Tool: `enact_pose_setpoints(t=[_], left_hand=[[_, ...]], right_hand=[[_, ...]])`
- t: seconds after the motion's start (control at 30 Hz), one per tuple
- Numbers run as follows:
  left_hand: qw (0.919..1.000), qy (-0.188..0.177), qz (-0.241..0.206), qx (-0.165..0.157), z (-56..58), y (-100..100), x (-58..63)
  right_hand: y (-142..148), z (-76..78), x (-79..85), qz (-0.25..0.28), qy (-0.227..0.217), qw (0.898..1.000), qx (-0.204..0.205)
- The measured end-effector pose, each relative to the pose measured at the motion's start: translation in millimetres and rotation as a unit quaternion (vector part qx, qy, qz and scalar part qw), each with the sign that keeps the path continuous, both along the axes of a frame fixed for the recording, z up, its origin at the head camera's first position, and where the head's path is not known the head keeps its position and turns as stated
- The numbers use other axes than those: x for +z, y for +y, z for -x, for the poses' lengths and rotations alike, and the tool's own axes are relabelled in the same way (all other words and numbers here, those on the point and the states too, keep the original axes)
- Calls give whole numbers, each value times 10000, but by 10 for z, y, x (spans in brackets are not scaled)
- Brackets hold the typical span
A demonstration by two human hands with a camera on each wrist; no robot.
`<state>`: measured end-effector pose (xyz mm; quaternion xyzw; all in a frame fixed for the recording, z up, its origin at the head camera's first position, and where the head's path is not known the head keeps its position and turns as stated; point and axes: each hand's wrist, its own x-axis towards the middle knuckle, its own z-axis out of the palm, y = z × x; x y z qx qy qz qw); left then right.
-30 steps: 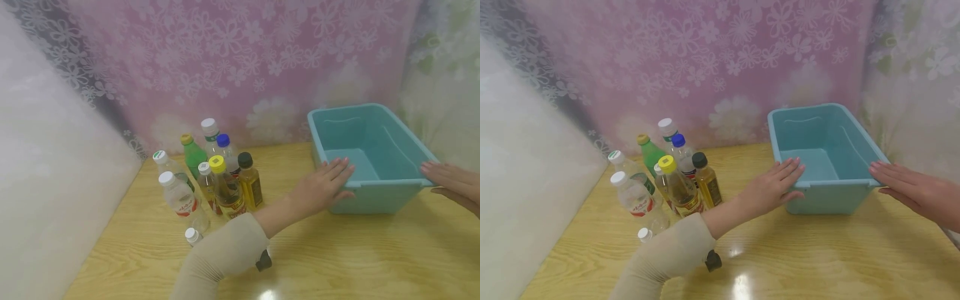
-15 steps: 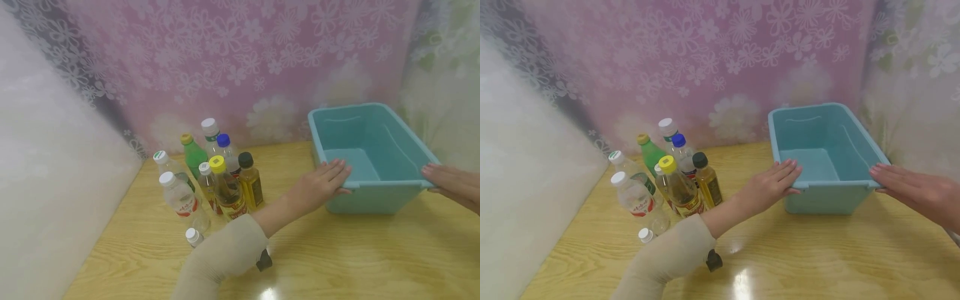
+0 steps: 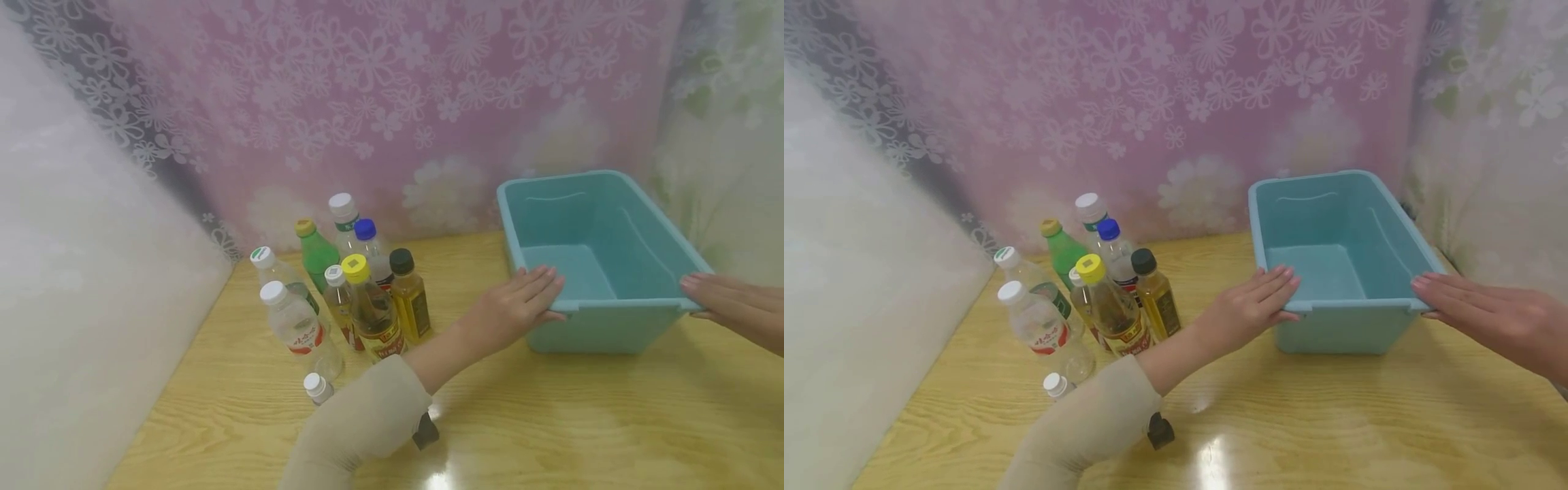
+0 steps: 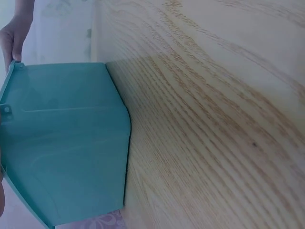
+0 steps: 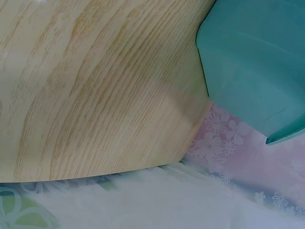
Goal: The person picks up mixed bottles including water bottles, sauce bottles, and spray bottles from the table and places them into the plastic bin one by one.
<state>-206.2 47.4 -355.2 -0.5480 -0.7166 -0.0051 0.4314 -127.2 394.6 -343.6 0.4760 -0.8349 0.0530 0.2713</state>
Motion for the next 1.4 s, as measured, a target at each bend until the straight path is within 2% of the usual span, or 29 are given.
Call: enact_pose_setpoints(t=[0.17,0.23,0.43,0.57,0.87,1.0,1.2,1.4], left_hand=[[10000,60,11,-33,-19,-53,4],[9999,95,-1,-57,-28,-77,2],[9999,17,-19,-156,-60,-161,-8],[9998,92,-66,-163,-84,-221,-6],[9996,208,-55,-167,-93,-269,0],[9997,164,-38,-153,-100,-289,-9],[9998,130,-5,-157,-100,-323,-16],[9988,382,-67,-282,-103,-379,-10]], right_hand=[[-65,-100,80,-301,-264,9987,-328],[-96,-108,90,-365,-34,9987,-359],[-154,-108,122,-588,478,9971,59],[-181,-105,154,-696,540,9959,204],[-231,-113,126,-668,839,9942,116],[-265,-104,102,-497,944,9941,182],[-289,-112,135,-565,845,9946,223],[-320,-145,211,-790,695,9939,339]])
